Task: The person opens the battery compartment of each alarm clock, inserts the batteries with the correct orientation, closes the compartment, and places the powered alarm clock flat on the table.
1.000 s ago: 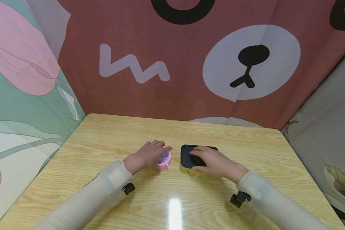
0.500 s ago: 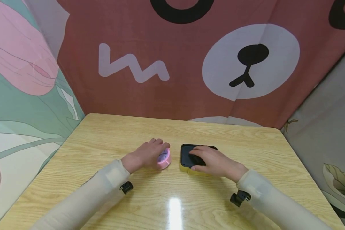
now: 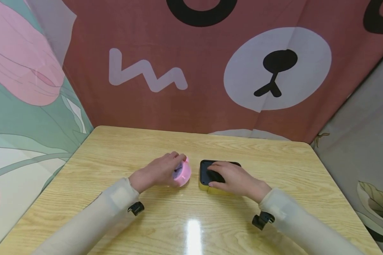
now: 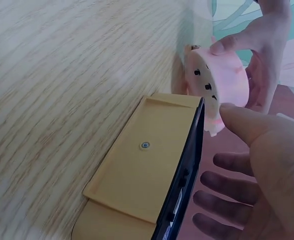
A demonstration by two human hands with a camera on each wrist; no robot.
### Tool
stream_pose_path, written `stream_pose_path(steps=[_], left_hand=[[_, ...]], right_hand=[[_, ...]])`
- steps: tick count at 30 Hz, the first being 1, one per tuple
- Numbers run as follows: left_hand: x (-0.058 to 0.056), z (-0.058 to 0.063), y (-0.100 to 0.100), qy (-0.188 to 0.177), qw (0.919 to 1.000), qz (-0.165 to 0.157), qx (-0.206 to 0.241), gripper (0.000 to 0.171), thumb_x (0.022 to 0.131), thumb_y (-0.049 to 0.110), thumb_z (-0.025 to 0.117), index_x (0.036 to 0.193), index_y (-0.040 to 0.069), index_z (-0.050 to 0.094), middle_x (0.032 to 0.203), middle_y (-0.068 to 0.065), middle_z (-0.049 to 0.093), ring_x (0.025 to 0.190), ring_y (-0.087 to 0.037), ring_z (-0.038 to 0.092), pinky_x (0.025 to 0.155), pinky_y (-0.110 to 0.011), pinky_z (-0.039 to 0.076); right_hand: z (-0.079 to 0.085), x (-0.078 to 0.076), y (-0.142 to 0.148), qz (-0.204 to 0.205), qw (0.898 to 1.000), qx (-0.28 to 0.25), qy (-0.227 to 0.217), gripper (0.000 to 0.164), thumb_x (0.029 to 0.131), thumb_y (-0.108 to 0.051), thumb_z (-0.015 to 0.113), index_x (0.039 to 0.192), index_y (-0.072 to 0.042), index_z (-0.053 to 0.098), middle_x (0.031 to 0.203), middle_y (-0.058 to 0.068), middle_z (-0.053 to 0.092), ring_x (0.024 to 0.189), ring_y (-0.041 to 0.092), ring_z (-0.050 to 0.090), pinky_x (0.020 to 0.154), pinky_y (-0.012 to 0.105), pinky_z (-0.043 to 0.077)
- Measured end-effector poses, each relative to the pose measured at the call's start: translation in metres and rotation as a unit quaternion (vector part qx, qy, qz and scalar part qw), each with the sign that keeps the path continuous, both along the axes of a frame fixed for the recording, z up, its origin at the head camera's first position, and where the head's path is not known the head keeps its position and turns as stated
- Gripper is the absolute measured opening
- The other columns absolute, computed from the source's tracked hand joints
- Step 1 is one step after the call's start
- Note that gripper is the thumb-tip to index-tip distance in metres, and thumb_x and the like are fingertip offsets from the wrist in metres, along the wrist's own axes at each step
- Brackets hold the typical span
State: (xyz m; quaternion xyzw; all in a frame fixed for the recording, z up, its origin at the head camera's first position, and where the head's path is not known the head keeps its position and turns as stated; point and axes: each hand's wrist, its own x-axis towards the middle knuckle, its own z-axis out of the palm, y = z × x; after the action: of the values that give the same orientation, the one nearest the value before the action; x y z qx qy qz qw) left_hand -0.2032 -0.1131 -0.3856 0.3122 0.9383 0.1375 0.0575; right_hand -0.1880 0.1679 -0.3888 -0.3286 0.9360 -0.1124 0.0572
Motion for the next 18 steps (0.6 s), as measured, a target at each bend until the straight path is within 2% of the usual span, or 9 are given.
stream_pose_path(steps=[6, 11, 15, 18], left_hand=[[0.000, 0.001, -0.005, -0.006, 0.9996, 0.014, 0.023, 0.079, 0.077, 0.034, 0.085, 0.142, 0.013, 0.047, 0.129, -0.009, 0.058, 0.103, -0.020, 0.059, 0.087, -0.039, 0.054], [-0.001, -0.002, -0.012, -0.003, 0.9976, 0.008, 0.069, 0.072, 0.074, 0.030, 0.087, 0.133, 0.012, 0.049, 0.119, -0.008, 0.060, 0.096, -0.019, 0.060, 0.080, -0.035, 0.055], [-0.001, -0.004, -0.015, -0.016, 0.9952, 0.006, 0.097, 0.068, 0.073, 0.028, 0.089, 0.126, 0.013, 0.048, 0.114, -0.005, 0.059, 0.096, -0.022, 0.061, 0.081, -0.032, 0.053], [-0.003, -0.006, -0.017, -0.013, 0.9940, 0.001, 0.108, 0.068, 0.072, 0.029, 0.090, 0.122, 0.013, 0.048, 0.112, -0.003, 0.059, 0.096, -0.020, 0.060, 0.081, -0.031, 0.052]], right_hand=[[-0.001, 0.000, -0.005, -0.015, 1.000, -0.009, 0.014, 0.055, 0.095, -0.043, 0.069, 0.138, -0.010, 0.062, 0.139, 0.011, 0.063, 0.129, 0.029, 0.060, 0.107, 0.048, 0.049], [-0.001, 0.001, -0.008, -0.015, 1.000, -0.008, 0.018, 0.055, 0.094, -0.043, 0.070, 0.137, -0.011, 0.063, 0.138, 0.010, 0.064, 0.128, 0.027, 0.061, 0.106, 0.047, 0.050], [-0.003, 0.001, -0.008, -0.011, 1.000, -0.008, 0.020, 0.054, 0.094, -0.043, 0.070, 0.137, -0.011, 0.063, 0.138, 0.010, 0.064, 0.128, 0.026, 0.061, 0.105, 0.047, 0.050], [-0.003, 0.002, -0.009, -0.010, 1.000, -0.009, 0.017, 0.054, 0.095, -0.043, 0.069, 0.137, -0.010, 0.063, 0.139, 0.010, 0.063, 0.128, 0.027, 0.061, 0.105, 0.047, 0.050]])
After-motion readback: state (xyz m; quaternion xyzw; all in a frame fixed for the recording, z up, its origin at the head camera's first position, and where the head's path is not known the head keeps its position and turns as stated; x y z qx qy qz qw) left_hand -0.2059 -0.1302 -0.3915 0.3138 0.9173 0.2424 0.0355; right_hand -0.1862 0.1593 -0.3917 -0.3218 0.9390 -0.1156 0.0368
